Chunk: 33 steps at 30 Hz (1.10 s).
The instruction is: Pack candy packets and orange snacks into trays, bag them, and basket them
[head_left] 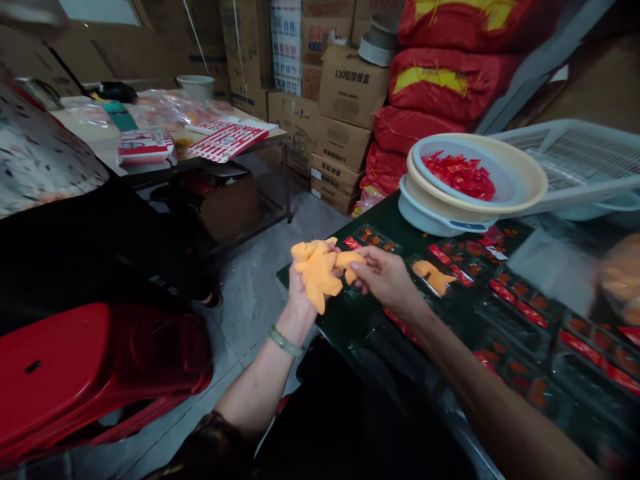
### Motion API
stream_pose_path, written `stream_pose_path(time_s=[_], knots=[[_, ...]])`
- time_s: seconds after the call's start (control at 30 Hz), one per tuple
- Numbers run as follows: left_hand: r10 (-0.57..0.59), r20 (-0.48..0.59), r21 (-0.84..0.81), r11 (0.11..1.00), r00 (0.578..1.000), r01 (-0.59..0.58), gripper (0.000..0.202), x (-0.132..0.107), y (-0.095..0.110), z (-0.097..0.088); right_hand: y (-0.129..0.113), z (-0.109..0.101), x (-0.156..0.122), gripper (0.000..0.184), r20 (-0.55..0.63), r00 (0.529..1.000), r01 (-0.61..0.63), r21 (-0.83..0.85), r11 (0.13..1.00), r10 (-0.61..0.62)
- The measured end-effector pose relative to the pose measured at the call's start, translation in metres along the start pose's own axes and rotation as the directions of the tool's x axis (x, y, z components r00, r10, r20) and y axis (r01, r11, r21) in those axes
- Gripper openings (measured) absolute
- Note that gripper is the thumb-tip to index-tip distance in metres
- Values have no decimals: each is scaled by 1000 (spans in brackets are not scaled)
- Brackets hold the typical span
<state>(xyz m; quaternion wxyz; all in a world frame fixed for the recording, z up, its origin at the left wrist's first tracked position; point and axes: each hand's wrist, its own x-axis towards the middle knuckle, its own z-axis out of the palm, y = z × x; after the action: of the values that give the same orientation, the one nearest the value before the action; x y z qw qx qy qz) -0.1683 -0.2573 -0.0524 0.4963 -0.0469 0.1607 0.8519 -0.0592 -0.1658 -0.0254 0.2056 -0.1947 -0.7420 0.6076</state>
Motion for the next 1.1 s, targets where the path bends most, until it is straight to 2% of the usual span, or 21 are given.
stream_pose_path(time_s=[0.1, 0.2, 0.3, 0.4, 0.43, 0.5, 0.6, 0.63, 0.67, 0.7, 0.73, 0.77, 0.83, 0.87, 0.9, 1.0, 1.1], knots=[[32, -26, -66, 997, 999, -33, 33, -2, 7, 0, -4, -25, 0, 34, -58, 992, -100, 128, 987, 108], [75, -48, -58, 995, 996, -78, 34, -5, 21, -5, -1, -52, 5, 37, 13, 981, -192, 116, 974, 192], [82, -30, -22, 996, 996, -82, 39, -8, 30, -11, 8, -65, 15, 31, 90, 963, -251, -58, 966, 256], [50, -1, -11, 999, 999, -50, 41, -8, 28, -15, 16, -56, 30, 19, 169, 961, -152, -347, 925, 221], [37, 10, -10, 999, 999, -37, 41, -7, 26, -15, 18, -50, 35, 16, 188, 963, -88, -462, 882, 195], [19, 27, -10, 1000, 999, -19, 40, -6, 20, -14, 23, -34, 44, 15, 187, 964, 3, -715, 699, 187], [8, 28, -15, 1000, 1000, -8, 38, -4, 10, -11, 29, -10, 49, 17, 56, 981, -15, -932, 362, 187], [-1, 25, -16, 1000, 1000, 1, 38, -3, 8, -10, 30, -5, 47, 19, 2, 992, -35, -958, 285, 129], [-15, 19, -16, 1000, 1000, 15, 40, -2, 6, -8, 31, 0, 44, 20, -39, 998, -50, -967, 251, 45], [-29, 12, -16, 999, 1000, 29, 41, -1, 3, -7, 30, 3, 39, 20, -73, 996, -59, -962, 265, -44], [-39, 1, -13, 999, 999, 39, 43, 0, 1, -6, 28, 4, 33, 19, -102, 989, -61, -943, 327, -111], [-37, -14, -11, 999, 999, 37, 43, 2, -2, -4, 26, 5, 26, 17, -123, 983, -50, -895, 443, -139], [11, -48, -14, 1000, 999, -12, 41, 5, -9, -1, 18, 4, 9, 19, -119, 988, -9, -680, 733, -99], [43, -61, -19, 999, 997, -44, 40, 8, -13, 0, 15, 4, 1, 21, -102, 992, 4, -549, 836, -71], [63, -68, -22, 998, 996, -65, 39, 10, -18, 2, 11, 3, -7, 23, -87, 995, 11, -433, 901, -54], [42, -73, -41, 998, 996, -45, 38, 16, -36, 7, 4, 0, -25, 26, -123, 992, 12, -243, 970, -43], [14, -118, -88, 996, 993, -25, 35, 19, -56, 12, 4, -6, -33, 18, -282, 950, 63, -245, 967, -133]])
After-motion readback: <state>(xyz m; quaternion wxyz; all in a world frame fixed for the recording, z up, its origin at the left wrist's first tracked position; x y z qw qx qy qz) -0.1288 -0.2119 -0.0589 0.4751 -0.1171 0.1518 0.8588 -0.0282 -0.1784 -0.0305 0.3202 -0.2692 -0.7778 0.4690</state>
